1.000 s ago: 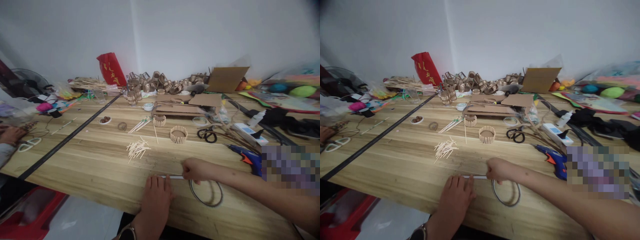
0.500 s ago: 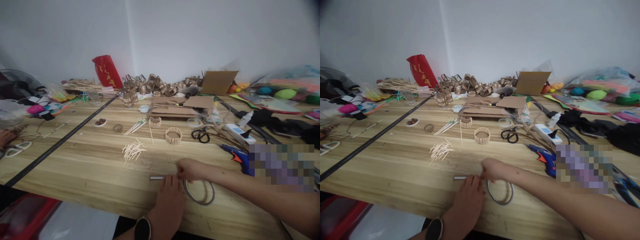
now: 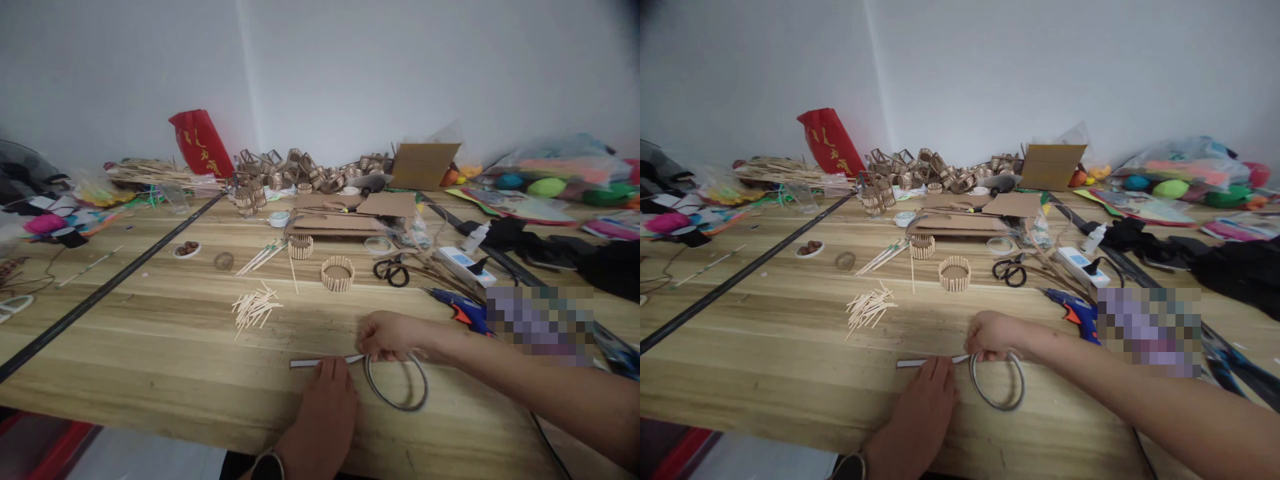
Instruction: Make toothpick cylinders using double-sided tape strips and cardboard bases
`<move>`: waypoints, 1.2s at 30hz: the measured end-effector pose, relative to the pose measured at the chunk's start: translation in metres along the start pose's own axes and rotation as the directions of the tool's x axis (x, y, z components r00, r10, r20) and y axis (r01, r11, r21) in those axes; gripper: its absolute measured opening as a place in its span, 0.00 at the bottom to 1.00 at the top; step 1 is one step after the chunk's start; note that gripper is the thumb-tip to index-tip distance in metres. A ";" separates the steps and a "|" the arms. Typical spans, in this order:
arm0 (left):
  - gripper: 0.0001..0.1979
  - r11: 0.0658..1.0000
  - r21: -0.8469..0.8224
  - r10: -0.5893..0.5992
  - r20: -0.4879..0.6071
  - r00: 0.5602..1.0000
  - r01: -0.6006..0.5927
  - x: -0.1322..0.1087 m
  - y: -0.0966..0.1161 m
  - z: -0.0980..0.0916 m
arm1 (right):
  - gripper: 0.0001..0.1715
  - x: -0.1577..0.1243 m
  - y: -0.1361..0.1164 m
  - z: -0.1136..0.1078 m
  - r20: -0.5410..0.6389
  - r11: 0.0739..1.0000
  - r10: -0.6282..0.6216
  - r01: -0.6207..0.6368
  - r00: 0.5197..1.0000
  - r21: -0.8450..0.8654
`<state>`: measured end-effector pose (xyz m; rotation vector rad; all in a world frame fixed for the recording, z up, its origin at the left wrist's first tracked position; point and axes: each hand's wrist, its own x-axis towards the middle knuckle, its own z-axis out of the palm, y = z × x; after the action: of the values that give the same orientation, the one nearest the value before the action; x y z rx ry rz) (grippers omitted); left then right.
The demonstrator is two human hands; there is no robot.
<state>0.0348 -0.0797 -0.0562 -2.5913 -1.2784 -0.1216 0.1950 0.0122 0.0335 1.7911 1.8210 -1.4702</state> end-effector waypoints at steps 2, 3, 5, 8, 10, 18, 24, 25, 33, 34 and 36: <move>0.12 1.000 0.000 0.011 -0.020 1.000 -0.011 -0.001 0.000 -0.002 | 0.05 -0.002 0.006 -0.004 0.013 1.000 0.015 -0.015 1.000 0.010; 0.12 1.000 0.005 0.018 -0.028 0.999 -0.018 -0.001 -0.001 -0.003 | 0.06 -0.003 0.009 -0.006 0.020 1.000 0.021 -0.021 1.000 0.008; 0.13 0.999 0.017 0.031 -0.035 0.999 -0.031 -0.002 -0.002 -0.008 | 0.08 -0.005 0.014 -0.009 0.024 1.000 0.031 -0.031 0.999 -0.004; 0.14 0.998 0.032 0.048 -0.043 0.998 -0.047 -0.002 -0.004 -0.014 | 0.12 -0.008 0.019 -0.010 0.013 0.998 0.046 -0.045 0.999 -0.035; 0.18 0.998 0.039 0.060 -0.074 0.995 -0.058 -0.002 -0.005 -0.014 | 0.11 -0.007 0.022 -0.010 0.007 0.996 0.053 -0.053 0.999 -0.066; 0.22 0.999 0.014 0.036 -0.078 0.996 -0.035 -0.003 -0.005 -0.003 | 0.10 0.004 0.026 -0.007 -0.037 0.984 0.031 -0.037 0.999 -0.172; 0.22 0.999 -0.008 0.048 -0.029 0.998 -0.048 -0.002 -0.006 -0.004 | 0.10 0.002 0.018 -0.005 -0.078 0.966 0.024 -0.043 0.997 -0.254; 0.21 0.999 -0.018 0.048 -0.019 0.999 -0.048 -0.002 -0.006 -0.004 | 0.11 0.002 0.017 -0.004 -0.079 0.963 0.022 -0.043 0.997 -0.265; 0.17 0.993 -0.110 0.043 0.110 0.993 -0.031 0.016 -0.009 -0.016 | 0.08 0.006 0.008 -0.002 -0.089 0.920 0.064 -0.093 0.994 -0.380; 0.17 0.992 -0.123 0.030 0.121 0.992 -0.016 0.017 -0.009 -0.017 | 0.08 0.006 0.007 -0.001 -0.091 0.914 0.071 -0.101 0.993 -0.392; 0.16 0.991 -0.136 0.012 0.123 0.992 0.005 0.018 -0.010 -0.020 | 0.08 0.004 0.003 0.000 -0.088 0.904 0.089 -0.117 0.992 -0.412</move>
<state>0.0386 -0.0656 -0.0324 -2.7550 -1.3515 -0.0498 0.1959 0.0144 0.0290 1.7016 1.8623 -0.9022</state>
